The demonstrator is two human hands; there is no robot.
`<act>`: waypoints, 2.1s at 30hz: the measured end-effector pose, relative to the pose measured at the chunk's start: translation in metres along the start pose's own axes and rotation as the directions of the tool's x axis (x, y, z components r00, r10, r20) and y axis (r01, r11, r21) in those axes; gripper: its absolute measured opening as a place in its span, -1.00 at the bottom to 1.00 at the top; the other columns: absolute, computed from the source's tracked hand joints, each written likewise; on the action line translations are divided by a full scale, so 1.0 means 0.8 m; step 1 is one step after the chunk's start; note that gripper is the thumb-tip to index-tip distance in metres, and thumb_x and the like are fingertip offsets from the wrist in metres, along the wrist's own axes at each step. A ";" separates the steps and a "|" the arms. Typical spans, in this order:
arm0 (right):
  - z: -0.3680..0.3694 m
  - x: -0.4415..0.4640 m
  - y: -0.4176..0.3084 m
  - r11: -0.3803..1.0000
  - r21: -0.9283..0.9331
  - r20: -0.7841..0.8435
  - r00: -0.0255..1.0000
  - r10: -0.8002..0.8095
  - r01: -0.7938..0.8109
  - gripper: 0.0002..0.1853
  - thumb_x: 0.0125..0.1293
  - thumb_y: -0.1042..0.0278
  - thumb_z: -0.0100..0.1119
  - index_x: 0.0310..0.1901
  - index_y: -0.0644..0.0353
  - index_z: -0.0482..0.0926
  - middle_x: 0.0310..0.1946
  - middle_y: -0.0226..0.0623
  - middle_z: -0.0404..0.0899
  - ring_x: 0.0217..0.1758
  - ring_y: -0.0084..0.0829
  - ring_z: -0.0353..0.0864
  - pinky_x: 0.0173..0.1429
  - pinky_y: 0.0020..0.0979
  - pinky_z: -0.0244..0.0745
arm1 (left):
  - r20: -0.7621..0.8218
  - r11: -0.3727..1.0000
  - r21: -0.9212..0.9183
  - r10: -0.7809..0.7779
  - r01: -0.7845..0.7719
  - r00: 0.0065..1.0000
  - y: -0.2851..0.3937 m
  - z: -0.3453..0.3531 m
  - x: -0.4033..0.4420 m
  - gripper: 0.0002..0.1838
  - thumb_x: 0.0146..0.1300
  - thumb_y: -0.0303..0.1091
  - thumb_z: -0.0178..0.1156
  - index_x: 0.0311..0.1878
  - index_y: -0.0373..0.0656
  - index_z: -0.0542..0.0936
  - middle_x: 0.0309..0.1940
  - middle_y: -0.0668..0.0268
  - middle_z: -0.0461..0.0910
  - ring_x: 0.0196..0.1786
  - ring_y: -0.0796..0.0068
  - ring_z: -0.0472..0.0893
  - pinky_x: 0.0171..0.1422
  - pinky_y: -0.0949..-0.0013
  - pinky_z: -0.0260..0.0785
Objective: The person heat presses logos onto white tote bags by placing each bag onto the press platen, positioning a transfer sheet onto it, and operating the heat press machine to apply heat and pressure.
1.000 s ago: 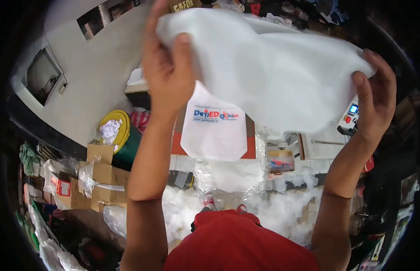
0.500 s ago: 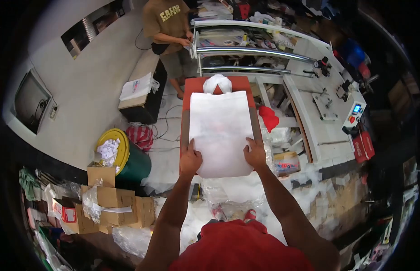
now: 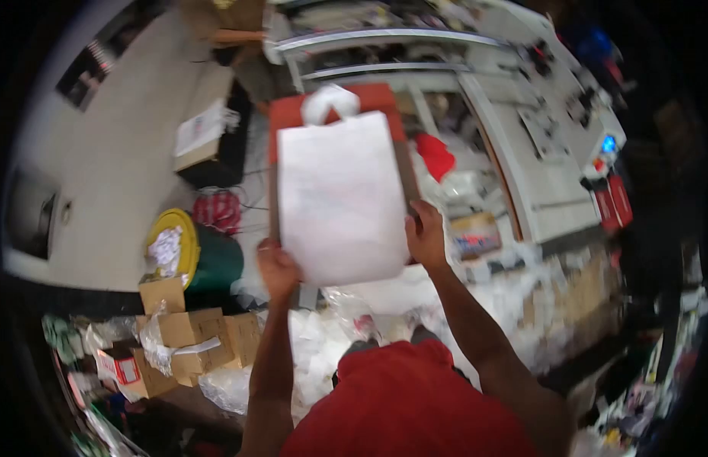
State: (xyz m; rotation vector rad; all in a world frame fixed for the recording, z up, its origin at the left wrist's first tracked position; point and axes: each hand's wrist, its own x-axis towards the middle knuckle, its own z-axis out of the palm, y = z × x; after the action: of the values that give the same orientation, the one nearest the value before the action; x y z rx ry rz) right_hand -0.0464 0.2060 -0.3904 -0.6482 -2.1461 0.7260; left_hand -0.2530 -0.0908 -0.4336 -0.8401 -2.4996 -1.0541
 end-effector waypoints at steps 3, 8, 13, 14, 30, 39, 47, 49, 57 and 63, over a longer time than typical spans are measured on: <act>-0.064 -0.040 0.115 0.983 -0.055 -0.135 0.977 0.164 -0.172 -0.80 0.30 0.50 0.15 -0.04 0.23 0.55 -0.11 -0.06 0.60 0.00 -0.02 0.56 0.14 -0.09 0.43 | -0.176 0.978 -0.094 -0.200 0.186 0.964 0.007 -0.051 -0.032 -0.59 0.42 -0.37 -0.03 0.26 -0.35 0.40 0.09 -0.01 0.47 0.13 0.09 0.50 0.29 0.17 0.32; -0.120 -0.156 0.404 0.891 -0.362 0.249 0.892 0.377 -0.275 -0.74 0.16 0.48 0.22 -0.08 0.25 0.55 -0.16 0.01 0.61 -0.04 0.04 0.58 0.03 -0.04 0.48 | 0.086 0.855 0.481 -0.267 0.195 0.960 -0.024 -0.069 -0.214 -0.60 0.25 -0.59 -0.02 0.18 -0.41 0.40 0.10 -0.15 0.46 0.12 -0.14 0.47 0.26 0.06 0.37; -0.101 -0.149 0.548 0.753 -0.648 0.280 0.884 0.375 -0.114 -0.63 0.12 0.41 0.28 0.01 0.24 0.55 -0.16 -0.02 0.55 0.08 0.00 0.53 0.11 0.06 0.43 | 0.647 0.868 0.410 -0.493 0.280 0.581 0.028 -0.070 -0.423 -0.70 0.13 -0.43 0.17 -0.05 -0.28 0.57 -0.10 -0.04 0.54 0.04 -0.06 0.52 0.18 0.04 0.39; -0.092 -0.147 0.579 0.717 -0.689 0.118 0.960 0.255 -0.106 -0.65 0.13 0.41 0.29 -0.02 0.25 0.56 -0.17 -0.04 0.55 0.05 0.00 0.54 0.10 0.03 0.44 | 0.723 0.862 0.451 -0.506 0.233 0.471 0.036 -0.070 -0.453 -0.75 0.13 -0.38 0.21 -0.10 -0.20 0.61 -0.14 0.03 0.56 0.03 0.01 0.54 0.17 0.06 0.41; -0.140 -0.129 0.661 0.761 -0.585 -0.179 0.959 0.218 -0.282 -0.73 0.17 0.40 0.30 -0.09 0.27 0.60 -0.16 -0.06 0.56 -0.02 0.00 0.56 0.05 -0.05 0.47 | 0.687 0.633 0.496 -0.705 0.594 0.177 0.076 0.028 -0.457 -0.71 0.22 -0.29 0.22 -0.05 -0.23 0.63 -0.16 0.01 0.68 -0.10 0.12 0.71 -0.01 0.23 0.58; -0.272 -0.123 0.460 0.772 -0.378 -0.407 0.841 0.357 -0.511 -0.76 0.19 0.40 0.30 -0.12 0.28 0.61 -0.16 -0.07 0.58 -0.05 0.00 0.57 0.03 -0.08 0.48 | 0.835 0.792 0.309 -0.491 0.527 0.249 0.106 0.047 -0.368 -0.75 0.28 -0.33 0.18 -0.04 -0.23 0.61 -0.19 0.10 0.71 -0.15 0.23 0.74 -0.04 0.25 0.60; -0.371 -0.196 0.133 0.723 -0.265 -0.205 0.770 0.605 -0.638 -0.91 0.27 0.54 0.20 -0.20 0.29 0.63 -0.33 -0.18 0.63 -0.28 -0.32 0.66 -0.23 -0.31 0.55 | 0.970 0.871 -0.128 0.009 0.474 0.245 0.181 0.028 -0.192 -0.77 0.31 -0.30 0.15 -0.07 -0.17 0.66 -0.09 0.11 0.71 -0.07 0.20 0.72 0.01 0.31 0.57; -0.378 -0.175 0.052 0.709 -0.008 -0.168 0.700 0.695 -0.706 -0.90 0.30 0.54 0.20 -0.18 0.29 0.62 -0.33 -0.23 0.63 -0.29 -0.38 0.65 -0.22 -0.34 0.56 | 0.985 0.877 -0.131 0.060 0.462 0.164 0.200 0.004 -0.131 -0.72 0.35 -0.27 0.15 -0.01 -0.24 0.63 -0.13 0.14 0.72 -0.07 0.28 0.73 0.05 0.34 0.56; -0.196 -0.044 -0.017 0.616 0.666 0.032 0.841 0.540 -0.420 -0.88 0.35 0.50 0.24 -0.10 0.28 0.59 -0.26 -0.38 0.61 -0.25 -0.56 0.60 -0.17 -0.47 0.56 | 0.773 0.512 -0.592 0.142 0.622 0.618 0.129 -0.101 0.014 -0.82 0.49 -0.45 0.04 0.04 -0.29 0.52 -0.25 0.19 0.69 -0.22 0.44 0.71 -0.11 0.41 0.59; 0.002 0.057 -0.011 0.654 0.610 0.185 0.883 0.431 -0.447 -0.85 0.33 0.49 0.24 -0.10 0.30 0.59 -0.34 -0.42 0.63 -0.27 -0.60 0.57 -0.09 -0.52 0.49 | 0.271 0.791 -0.575 -0.057 0.208 0.961 0.046 -0.068 0.043 -0.79 0.40 -0.45 0.12 0.06 -0.26 0.52 -0.11 0.12 0.62 -0.05 0.30 0.64 0.06 0.28 0.52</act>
State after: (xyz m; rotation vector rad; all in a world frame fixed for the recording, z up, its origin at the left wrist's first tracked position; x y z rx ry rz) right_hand -0.0761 0.2286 -0.3628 -0.7785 -1.5816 1.6511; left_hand -0.2547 -0.0960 -0.3595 -1.0105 -2.4536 -1.9711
